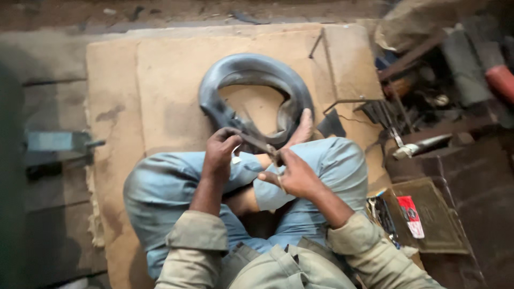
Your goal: The person sits on the floor and uses a metal tool to scrape the inner surface of a motorcycle tire. They then apply a patch to the tire and use a hammer to secure it. Finally, they use scissors to trim the excess material from the patch.
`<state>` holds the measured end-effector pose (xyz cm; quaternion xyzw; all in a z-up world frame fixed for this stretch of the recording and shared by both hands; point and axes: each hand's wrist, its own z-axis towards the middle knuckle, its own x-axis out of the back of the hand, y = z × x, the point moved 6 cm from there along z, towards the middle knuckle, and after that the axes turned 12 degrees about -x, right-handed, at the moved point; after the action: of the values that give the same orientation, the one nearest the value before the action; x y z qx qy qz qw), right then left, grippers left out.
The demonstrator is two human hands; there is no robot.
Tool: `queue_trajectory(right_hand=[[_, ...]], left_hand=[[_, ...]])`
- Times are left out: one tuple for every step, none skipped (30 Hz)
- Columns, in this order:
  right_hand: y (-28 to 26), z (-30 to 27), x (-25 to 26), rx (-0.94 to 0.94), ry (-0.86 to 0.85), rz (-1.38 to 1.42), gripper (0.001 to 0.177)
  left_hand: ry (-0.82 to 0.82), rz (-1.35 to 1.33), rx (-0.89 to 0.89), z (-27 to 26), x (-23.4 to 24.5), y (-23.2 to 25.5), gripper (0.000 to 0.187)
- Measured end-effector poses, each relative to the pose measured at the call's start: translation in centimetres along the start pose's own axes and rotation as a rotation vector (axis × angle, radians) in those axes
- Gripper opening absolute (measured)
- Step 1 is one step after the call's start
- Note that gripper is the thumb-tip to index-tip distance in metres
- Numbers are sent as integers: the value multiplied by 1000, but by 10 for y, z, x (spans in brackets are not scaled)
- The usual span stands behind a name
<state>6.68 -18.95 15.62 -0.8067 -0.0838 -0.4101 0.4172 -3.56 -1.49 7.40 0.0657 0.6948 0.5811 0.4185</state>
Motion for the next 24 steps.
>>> queue_trajectory(right_hand=[[1,0,1,-21,-5,-26,81],[0,1,0,-34,-20,-52,82],[0,1,-1,-46,-35,-77,82],[1,0,-2,-62,-39,-95,82],[2,-2,-3,-79,-42,-113,81],[0,-1,-5,-85,-51,-134,81],[-3,-1,-6,-56,-31,-112,81],[-4,-4,-5,-31,-13,-92,81],[-6,-4,-5,-7,6,-72,81],[-5,-4,-8,-21,-1,-83,80],[-4,-4,-10,-36,-7,-94,80],[-2,-3,-11,-54,-9,-105,80],[-2,-2,-11,-59,-9,-116,80],[-1,-2,-12,-65,-9,-127,79],[-1,-2,-13,-72,-9,-138,79],[-2,-2,-12,-54,-1,-124,79],[-4,-2,-12,-36,7,-110,79],[-5,-2,-12,-17,15,-96,78],[-5,-1,-12,-32,13,-105,77],[-4,-1,-12,-49,10,-114,76],[-4,0,-13,-65,6,-123,74],[-4,0,-13,-63,12,-119,73],[-4,0,-13,-61,18,-115,72],[-4,1,-13,-57,27,-111,71]], left_hand=[[-7,-19,2,-2,-1,-2,7],[-1,-34,0,-3,0,-3,7],[-17,-44,12,0,-2,-8,7],[-21,-52,23,0,-2,-12,6],[-24,-61,33,0,-1,-16,6],[-20,-72,54,-1,1,-18,6],[-16,-83,76,1,1,-20,5],[-12,-98,100,0,0,-22,5],[-16,-66,101,0,1,-21,6],[-24,-38,107,-2,1,-20,7],[-33,-10,113,-5,1,-18,9],[-45,2,107,-6,-1,-15,10],[-58,14,100,-7,-2,-12,12],[-70,27,94,-9,-3,-9,13],[-73,28,89,-10,-4,-7,13],[-77,29,82,-9,-6,-4,13],[-82,31,75,-8,-8,0,13],[-94,40,66,-8,-10,4,13],[-107,50,57,-7,-11,8,13],[-118,59,49,-8,-13,12,14],[-118,55,49,-8,-14,16,12],[-117,50,50,-9,-16,19,11],[-116,46,51,-10,-17,22,10],[-119,63,52,-9,-18,26,11]])
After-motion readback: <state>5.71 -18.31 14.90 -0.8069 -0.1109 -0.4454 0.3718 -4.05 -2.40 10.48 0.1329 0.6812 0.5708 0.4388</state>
